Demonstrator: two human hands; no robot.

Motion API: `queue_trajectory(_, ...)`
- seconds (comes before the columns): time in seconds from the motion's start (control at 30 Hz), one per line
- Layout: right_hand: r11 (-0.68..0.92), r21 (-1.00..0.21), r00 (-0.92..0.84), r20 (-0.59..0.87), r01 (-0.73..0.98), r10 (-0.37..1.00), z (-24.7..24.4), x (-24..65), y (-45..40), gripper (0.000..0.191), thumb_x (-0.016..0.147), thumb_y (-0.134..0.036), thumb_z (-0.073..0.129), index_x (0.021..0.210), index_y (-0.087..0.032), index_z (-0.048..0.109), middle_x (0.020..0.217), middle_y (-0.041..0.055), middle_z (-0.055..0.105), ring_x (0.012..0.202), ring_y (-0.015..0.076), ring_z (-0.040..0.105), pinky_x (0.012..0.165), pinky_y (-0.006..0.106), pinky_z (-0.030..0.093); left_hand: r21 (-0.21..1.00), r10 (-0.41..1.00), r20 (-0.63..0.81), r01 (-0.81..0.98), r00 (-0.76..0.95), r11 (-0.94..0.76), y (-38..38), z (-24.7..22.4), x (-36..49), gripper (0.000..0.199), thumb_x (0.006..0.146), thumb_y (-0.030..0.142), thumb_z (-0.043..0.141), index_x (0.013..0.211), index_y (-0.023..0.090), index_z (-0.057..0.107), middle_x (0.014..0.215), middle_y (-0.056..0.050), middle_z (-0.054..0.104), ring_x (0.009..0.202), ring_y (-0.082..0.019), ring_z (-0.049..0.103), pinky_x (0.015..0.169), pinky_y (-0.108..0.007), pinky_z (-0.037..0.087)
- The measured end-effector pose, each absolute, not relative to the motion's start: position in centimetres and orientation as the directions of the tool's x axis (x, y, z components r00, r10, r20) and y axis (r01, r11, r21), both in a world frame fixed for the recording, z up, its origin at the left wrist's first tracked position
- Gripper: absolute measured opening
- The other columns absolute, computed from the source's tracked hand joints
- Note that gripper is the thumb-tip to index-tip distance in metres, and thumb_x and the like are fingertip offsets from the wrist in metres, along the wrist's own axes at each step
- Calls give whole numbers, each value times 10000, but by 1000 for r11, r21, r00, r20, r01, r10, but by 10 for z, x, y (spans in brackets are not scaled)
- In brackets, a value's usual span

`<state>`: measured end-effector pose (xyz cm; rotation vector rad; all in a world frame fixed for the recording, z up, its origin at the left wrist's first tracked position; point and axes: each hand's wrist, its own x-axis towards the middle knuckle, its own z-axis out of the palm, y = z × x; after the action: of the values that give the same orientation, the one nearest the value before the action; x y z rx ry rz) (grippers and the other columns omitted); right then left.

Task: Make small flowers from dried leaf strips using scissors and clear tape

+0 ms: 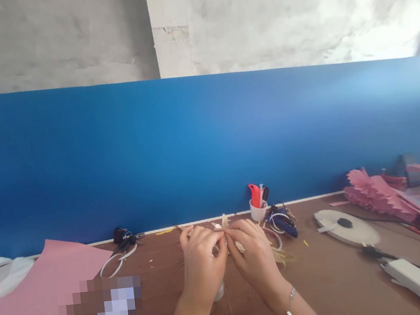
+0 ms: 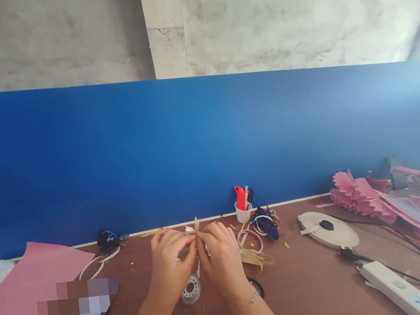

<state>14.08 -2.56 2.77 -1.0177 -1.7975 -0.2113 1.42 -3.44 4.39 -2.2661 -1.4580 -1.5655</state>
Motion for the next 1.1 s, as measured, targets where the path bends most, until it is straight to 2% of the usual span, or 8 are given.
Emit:
queue_trajectory(0.27, 689, -438, -27, 833, 578, 552, 31, 144, -25, 191, 850, -114, 509, 776, -202, 661, 715, 37, 621, 695, 186, 561, 639, 328, 460, 484, 719, 685, 665, 116, -569, -31, 43, 11, 197, 812, 158, 543, 738, 256, 696, 696, 5, 706, 710, -181, 615, 941, -442, 314)
queue_trajectory(0.43, 716, -380, -159, 812, 585, 561, 34, 149, -24, 222, 873, -107, 482, 867, -195, 686, 790, 62, 644, 735, 195, 572, 664, 349, 474, 488, 723, 685, 679, 91, -548, -30, 41, 9, 196, 814, 158, 534, 747, 252, 693, 707, -1, 700, 727, -189, 621, 946, -442, 310)
queue_trajectory(0.63, 720, -434, -151, 793, 542, 591, 36, 152, -24, 183, 855, -106, 512, 817, -182, 674, 759, 54, 628, 738, 188, 562, 650, 328, 479, 445, 700, 704, 693, 121, -568, -31, 42, 10, 192, 806, 147, 538, 753, 252, 689, 722, 1, 713, 732, -186, 620, 954, -445, 290)
queue_trajectory(0.73, 720, -402, -168, 799, 566, 578, 37, 152, -25, 195, 852, -94, 504, 817, -190, 670, 753, 50, 623, 730, 186, 554, 652, 330, 470, 444, 702, 701, 694, 125, -567, -32, 43, 10, 202, 807, 141, 534, 764, 253, 697, 727, -1, 716, 734, -185, 617, 954, -449, 290)
queue_trajectory(0.83, 713, -397, -111, 827, 578, 551, 35, 149, -26, 190, 826, -80, 509, 781, -190, 657, 723, 40, 617, 708, 182, 543, 653, 331, 459, 468, 713, 690, 673, 127, -573, -34, 43, 12, 194, 802, 146, 542, 748, 250, 697, 693, 6, 700, 721, -182, 612, 969, -461, 287)
queue_trajectory(0.93, 679, -534, 39, 799, 504, 600, 36, 144, -28, 168, 792, -105, 531, 679, -192, 619, 686, 25, 600, 681, 175, 547, 631, 312, 450, 592, 758, 647, 574, 78, -565, -35, 45, 14, 171, 798, 181, 559, 713, 240, 695, 680, -3, 688, 722, -190, 611, 960, -454, 330)
queue_trajectory(1.0, 609, -700, 119, 687, 373, 717, 38, 144, -29, 178, 771, -131, 549, 608, -194, 584, 647, 8, 583, 633, 159, 544, 592, 285, 440, 733, 825, 563, 435, 45, -523, -35, 47, 13, 157, 793, 220, 573, 706, 225, 703, 703, -22, 693, 733, -201, 617, 891, -413, 405)
queue_trajectory(1.1, 467, -865, 86, 487, 182, 869, 43, 146, -29, 178, 772, -202, 569, 598, -188, 604, 648, 7, 601, 618, 153, 548, 573, 272, 433, 904, 926, 377, 205, 33, -375, -33, 49, 10, 157, 776, 246, 583, 730, 192, 723, 758, -50, 714, 770, -219, 633, 764, -336, 471)
